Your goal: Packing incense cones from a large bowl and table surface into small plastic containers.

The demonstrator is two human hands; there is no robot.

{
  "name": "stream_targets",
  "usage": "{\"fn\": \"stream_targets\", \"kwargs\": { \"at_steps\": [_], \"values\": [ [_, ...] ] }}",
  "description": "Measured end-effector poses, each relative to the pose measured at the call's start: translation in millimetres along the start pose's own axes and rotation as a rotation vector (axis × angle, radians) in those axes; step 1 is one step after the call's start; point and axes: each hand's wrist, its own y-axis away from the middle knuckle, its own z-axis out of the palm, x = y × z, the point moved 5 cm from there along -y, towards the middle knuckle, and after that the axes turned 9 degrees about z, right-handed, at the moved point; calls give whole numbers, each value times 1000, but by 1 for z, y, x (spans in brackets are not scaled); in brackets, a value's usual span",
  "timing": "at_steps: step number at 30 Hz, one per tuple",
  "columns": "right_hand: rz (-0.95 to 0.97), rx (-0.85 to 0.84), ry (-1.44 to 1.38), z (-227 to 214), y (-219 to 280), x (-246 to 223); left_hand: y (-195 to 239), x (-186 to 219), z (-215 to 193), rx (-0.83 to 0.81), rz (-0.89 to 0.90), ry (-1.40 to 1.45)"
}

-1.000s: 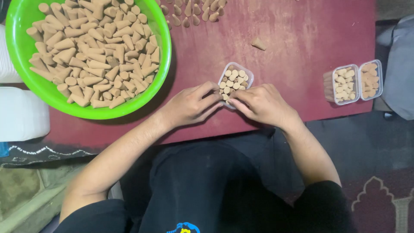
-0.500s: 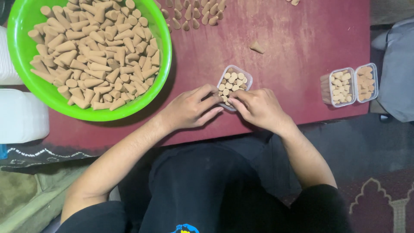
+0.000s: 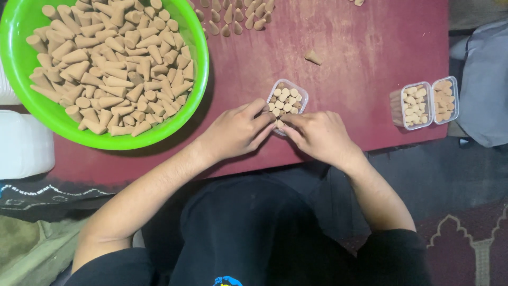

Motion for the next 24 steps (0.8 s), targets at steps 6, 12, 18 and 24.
{"fn": "stream_targets", "kwargs": {
  "at_steps": [6, 12, 18, 24],
  "values": [
    [43, -161, 144, 3, -13, -1, -19, -5, -2, -238, -195, 25],
    [-96, -136, 168, 3, -10, 0, -28, -21, 27, -321, -193, -174],
    [-270, -25, 178, 18, 0, 17, -45, -7, 44, -335, -70, -326],
    [-362, 69, 45, 13, 8, 17, -59, -5, 43, -410, 42, -356]
  ]
}}
